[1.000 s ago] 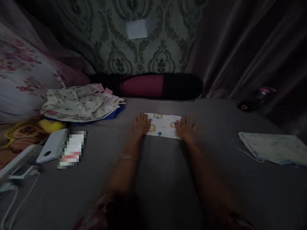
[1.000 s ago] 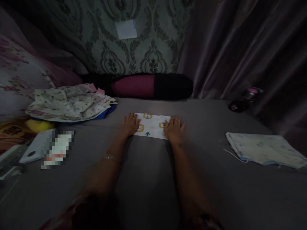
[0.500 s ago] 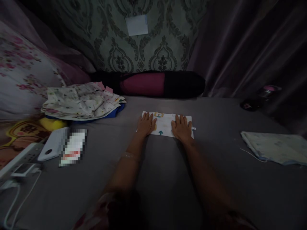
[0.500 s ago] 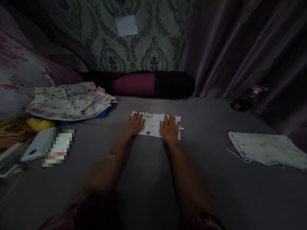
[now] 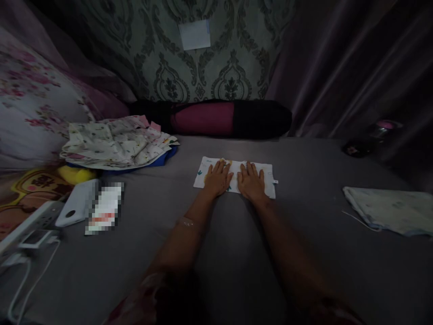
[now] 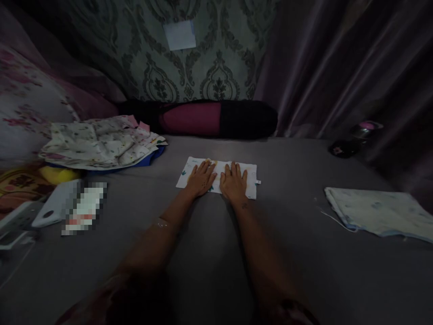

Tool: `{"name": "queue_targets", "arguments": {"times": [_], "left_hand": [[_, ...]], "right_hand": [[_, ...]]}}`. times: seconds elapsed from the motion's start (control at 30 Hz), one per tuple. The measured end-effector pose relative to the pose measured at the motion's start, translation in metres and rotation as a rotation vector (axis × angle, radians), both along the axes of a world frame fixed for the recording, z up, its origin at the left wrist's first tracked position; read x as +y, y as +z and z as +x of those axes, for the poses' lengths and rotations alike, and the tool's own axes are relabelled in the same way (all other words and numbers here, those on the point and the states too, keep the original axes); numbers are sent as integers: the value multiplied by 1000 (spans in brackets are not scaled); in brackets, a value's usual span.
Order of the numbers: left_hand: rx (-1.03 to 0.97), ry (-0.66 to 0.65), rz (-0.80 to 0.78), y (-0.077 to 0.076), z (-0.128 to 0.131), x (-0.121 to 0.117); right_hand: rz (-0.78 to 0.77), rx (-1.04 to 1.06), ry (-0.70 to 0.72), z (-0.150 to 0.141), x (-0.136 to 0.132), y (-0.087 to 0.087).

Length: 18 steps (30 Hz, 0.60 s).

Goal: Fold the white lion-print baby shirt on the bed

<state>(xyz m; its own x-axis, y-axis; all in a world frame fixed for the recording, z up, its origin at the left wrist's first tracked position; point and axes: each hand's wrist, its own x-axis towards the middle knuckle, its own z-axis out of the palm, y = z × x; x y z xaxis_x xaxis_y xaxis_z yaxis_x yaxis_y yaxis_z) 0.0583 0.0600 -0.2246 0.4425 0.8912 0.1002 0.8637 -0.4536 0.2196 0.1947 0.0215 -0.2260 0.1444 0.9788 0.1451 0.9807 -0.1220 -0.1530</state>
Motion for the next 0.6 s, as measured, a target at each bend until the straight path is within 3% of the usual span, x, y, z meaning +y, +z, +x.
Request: {"name": "queue_targets", "arguments": {"times": [0.2,0.33,0.47,0.6], "left_hand": [[-38,-13,-31,0,-3,2],[-196,-12,-74,2,-11,12],[-469,82,17,4,-33,29],[-591,234,-24,2,-59,39]], "right_hand": [[-21,1,1,2,-2,3],[-63,3,-21,-6,2,11],[-15,1,61,-31,12,17],[-46,30,85,-54,22,12]]}}
